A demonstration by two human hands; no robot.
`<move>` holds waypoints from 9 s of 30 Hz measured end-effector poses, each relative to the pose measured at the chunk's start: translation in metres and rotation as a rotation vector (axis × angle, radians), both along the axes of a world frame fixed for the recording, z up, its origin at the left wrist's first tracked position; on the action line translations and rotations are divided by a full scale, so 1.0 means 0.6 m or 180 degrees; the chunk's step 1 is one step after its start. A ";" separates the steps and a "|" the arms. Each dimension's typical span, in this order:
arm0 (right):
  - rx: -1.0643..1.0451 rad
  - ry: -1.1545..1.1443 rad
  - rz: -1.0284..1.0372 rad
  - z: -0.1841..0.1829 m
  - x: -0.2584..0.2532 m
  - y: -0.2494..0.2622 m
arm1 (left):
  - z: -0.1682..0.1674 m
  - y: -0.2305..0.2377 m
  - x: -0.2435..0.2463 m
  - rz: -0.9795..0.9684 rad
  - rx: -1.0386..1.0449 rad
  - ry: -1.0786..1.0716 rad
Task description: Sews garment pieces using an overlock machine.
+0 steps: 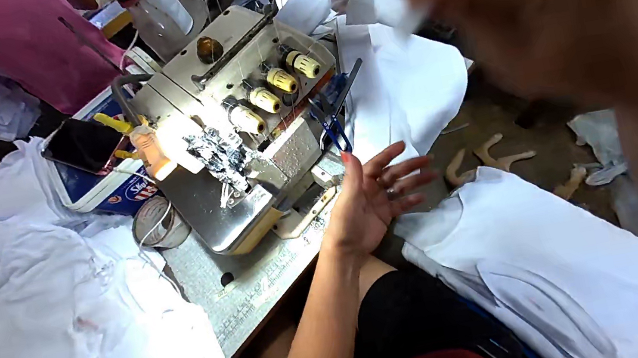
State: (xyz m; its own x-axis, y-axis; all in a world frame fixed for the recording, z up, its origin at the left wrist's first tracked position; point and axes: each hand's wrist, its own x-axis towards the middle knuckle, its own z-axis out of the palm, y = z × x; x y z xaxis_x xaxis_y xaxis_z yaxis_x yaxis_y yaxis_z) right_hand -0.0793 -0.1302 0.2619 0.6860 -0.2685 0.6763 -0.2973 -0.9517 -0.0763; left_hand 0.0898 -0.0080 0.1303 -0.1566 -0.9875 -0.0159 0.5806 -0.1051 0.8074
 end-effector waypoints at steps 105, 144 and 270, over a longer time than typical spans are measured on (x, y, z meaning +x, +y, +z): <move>0.5272 -0.2331 0.0326 -0.296 0.271 0.124 | -0.019 0.245 0.147 0.2769 -0.0096 -0.4905; 0.4541 -0.1389 0.1779 -0.228 0.300 0.302 | 0.231 0.186 0.413 0.2076 -0.0572 -0.6318; 0.3904 0.0933 0.2865 -0.230 0.174 0.234 | 0.006 0.303 0.173 0.0795 -0.1175 -0.4138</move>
State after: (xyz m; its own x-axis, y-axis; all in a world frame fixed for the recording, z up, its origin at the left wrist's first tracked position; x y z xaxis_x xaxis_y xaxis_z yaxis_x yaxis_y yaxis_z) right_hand 0.0253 0.0099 0.1237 0.9843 0.0213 0.1754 0.1758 -0.2180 -0.9600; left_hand 0.1934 0.1740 0.1340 -0.0502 -0.9659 0.2541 -0.6364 0.2270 0.7372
